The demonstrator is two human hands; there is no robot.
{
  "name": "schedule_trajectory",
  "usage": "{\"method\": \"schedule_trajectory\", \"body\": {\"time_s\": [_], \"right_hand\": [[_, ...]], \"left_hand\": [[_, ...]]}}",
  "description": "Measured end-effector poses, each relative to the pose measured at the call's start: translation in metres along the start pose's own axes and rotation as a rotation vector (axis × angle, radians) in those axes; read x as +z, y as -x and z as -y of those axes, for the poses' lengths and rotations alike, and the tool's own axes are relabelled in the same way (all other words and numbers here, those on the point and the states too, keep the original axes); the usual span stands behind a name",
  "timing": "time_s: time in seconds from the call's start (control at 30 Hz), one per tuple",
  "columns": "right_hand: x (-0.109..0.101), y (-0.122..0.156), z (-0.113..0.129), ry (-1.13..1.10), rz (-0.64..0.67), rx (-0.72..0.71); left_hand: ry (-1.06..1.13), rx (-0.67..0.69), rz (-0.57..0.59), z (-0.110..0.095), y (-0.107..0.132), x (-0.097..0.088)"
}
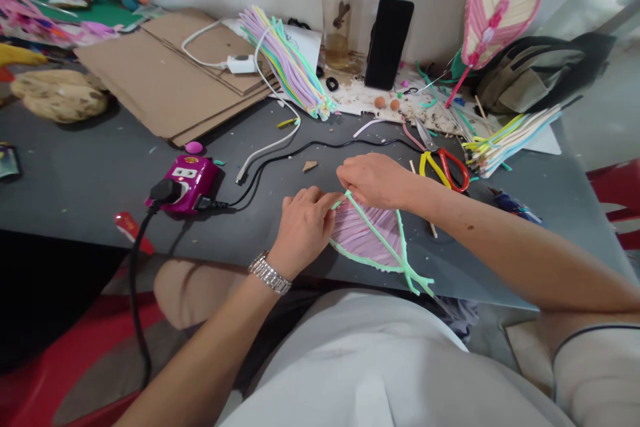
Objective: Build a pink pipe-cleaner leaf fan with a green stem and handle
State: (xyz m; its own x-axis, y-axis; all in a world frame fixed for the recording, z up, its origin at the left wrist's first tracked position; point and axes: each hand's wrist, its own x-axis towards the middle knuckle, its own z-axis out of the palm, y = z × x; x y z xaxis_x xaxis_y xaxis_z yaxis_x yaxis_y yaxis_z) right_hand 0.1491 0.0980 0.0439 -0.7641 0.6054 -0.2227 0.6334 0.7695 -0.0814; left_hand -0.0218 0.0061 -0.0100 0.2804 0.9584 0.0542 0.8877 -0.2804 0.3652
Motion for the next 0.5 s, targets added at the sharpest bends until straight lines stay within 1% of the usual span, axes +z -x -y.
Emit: {"method": "schedule_trajectory", "body": {"time_s": [0.2,0.5], "right_hand": [[0.0047,0.002,-0.0015,-0.032,-0.007,-0.011],[0.0098,-0.0009,-0.002,0.018,0.022,-0.03]], "left_hand": [[0.09,-0.021,-0.042,0.0028,0.0005,0.0022],[0.064,0.007,-0.041,0.0046,0.0008,0.0034]]}}
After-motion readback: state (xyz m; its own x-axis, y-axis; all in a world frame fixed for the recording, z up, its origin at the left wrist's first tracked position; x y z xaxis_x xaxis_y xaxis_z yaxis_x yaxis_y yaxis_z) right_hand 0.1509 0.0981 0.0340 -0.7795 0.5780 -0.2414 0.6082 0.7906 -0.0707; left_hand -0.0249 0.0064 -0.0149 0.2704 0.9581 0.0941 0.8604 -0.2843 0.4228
